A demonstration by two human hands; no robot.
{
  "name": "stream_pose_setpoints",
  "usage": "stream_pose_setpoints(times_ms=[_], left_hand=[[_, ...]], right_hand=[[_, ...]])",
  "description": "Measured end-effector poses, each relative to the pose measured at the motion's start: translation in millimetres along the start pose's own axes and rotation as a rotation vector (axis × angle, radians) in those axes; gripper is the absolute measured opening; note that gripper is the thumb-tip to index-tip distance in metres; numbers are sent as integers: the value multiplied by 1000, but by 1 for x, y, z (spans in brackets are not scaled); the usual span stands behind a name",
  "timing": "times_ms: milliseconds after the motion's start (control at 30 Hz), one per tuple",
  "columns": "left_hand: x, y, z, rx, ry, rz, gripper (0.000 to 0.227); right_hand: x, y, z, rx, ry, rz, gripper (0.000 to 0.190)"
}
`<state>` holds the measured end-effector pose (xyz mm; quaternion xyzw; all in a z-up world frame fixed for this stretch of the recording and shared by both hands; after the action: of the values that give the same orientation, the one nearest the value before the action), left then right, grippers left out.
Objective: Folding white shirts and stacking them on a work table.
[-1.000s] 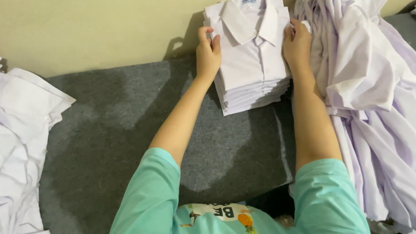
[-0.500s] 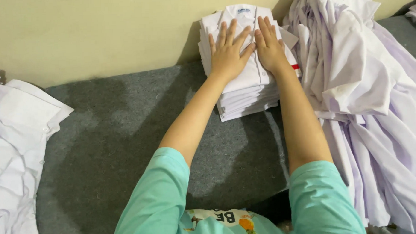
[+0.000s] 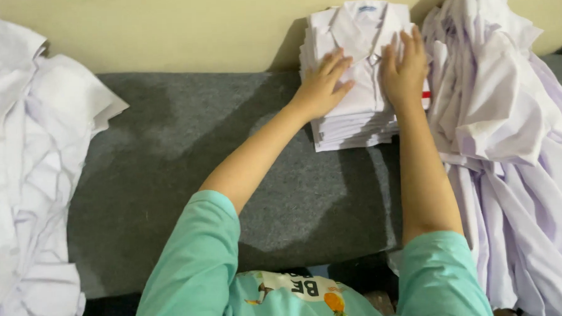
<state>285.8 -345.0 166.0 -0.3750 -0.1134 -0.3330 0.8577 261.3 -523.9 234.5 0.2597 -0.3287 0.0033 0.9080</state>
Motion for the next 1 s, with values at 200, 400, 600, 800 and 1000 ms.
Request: stream_pose_setpoints(times_ms=[200,400,600,800,1000], left_hand=[[-192,-12,53,-123,118,-75,51],[-363,27,167,115,-167,252,35],[-498,11,338,759,-651,433,44],[-585,40,460,801,-788,930,63],[-615,122,460,767,-728,1150,70]], right_hand=[[-126,97,2,131,-81,448,18],[-249,228,-94,265,560,665,24],[-301,388,-150,472,808,931,49],[-320,550,-183,644,729,1004,65],[-334,640,-259,525,682,949,65]])
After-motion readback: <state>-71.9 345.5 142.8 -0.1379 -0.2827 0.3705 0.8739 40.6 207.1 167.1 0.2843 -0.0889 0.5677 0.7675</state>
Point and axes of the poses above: each hand's wrist, its own x-axis towards the middle knuckle, its own z-axis out of the back of the hand, y = z × x, the point moved 6 cm from there along x, towards the middle knuckle, and after that the axes turned 4 degrees about -y, right-handed, at the moved point
